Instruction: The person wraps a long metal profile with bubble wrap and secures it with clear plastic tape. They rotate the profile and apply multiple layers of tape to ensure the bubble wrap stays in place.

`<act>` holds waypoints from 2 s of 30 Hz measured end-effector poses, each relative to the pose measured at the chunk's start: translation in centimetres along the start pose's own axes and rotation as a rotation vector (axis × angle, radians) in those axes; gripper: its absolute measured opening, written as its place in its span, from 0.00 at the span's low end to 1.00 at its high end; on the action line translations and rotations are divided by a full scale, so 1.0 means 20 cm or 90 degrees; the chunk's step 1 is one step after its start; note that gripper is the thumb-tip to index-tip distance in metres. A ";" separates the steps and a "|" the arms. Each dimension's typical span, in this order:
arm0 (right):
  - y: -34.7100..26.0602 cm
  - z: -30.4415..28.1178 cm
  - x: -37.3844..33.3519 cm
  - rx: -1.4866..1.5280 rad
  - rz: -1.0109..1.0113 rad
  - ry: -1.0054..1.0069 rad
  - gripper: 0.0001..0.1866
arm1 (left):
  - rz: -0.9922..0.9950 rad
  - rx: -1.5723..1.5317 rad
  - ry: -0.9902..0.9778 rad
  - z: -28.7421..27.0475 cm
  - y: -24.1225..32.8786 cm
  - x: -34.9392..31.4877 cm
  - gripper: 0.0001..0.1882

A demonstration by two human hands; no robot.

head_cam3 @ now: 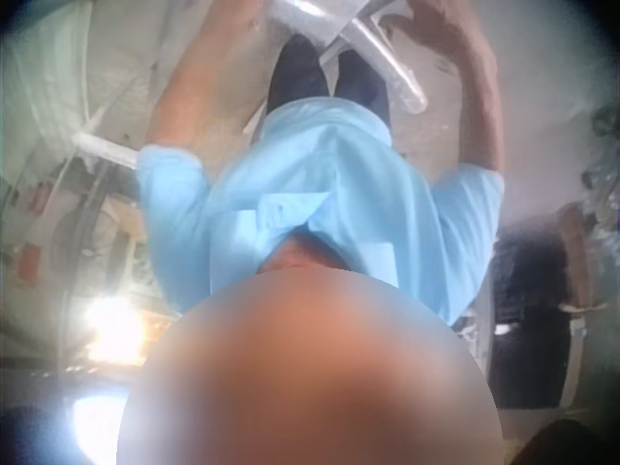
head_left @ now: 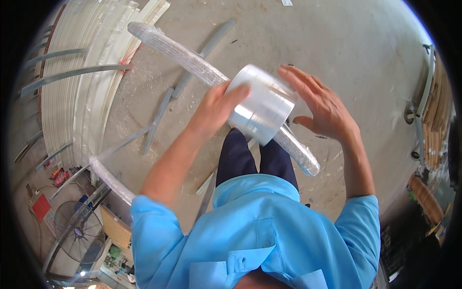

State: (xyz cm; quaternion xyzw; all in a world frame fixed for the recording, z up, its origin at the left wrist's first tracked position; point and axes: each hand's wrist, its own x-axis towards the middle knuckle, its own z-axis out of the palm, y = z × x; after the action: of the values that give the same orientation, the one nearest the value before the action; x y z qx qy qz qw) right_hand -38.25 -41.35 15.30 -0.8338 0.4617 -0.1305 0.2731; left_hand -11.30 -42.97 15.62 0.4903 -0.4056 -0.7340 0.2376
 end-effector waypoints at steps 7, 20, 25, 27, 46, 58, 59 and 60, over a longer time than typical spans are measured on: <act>0.24 0.16 0.13 -0.325 -0.121 0.245 0.41 | -0.069 0.066 0.017 0.14 0.03 0.54 0.33; 0.43 1.31 0.07 0.291 0.129 -0.277 0.47 | 0.019 0.356 0.051 -0.26 -1.15 -0.05 0.40; 0.37 1.30 0.04 0.569 0.221 -0.429 0.50 | -0.180 0.408 -0.059 -0.33 -1.06 -0.17 0.37; 0.35 1.17 0.05 0.483 0.216 -0.460 0.51 | -0.134 0.211 -0.021 -0.32 -0.89 -0.28 0.32; 0.51 0.30 0.17 -0.191 0.042 0.196 0.46 | 0.154 0.039 -0.021 -0.08 -0.02 0.34 0.25; 0.47 1.39 0.11 0.389 0.261 -0.274 0.37 | 0.085 0.575 0.013 -0.39 -1.39 0.01 0.39; 0.45 1.40 0.11 0.492 0.294 -0.328 0.38 | 0.028 0.619 -0.017 -0.39 -1.38 -0.01 0.39; 0.44 1.40 0.10 0.551 0.315 -0.370 0.39 | 0.089 0.461 -0.074 -0.42 -1.34 -0.02 0.37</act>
State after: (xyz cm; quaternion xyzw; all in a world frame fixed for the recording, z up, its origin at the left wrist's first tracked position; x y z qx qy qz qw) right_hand -30.19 -37.43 -12.62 -0.5150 0.4533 -0.0052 0.7275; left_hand -2.20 -30.69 -7.92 0.4710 -0.6843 -0.5517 0.0748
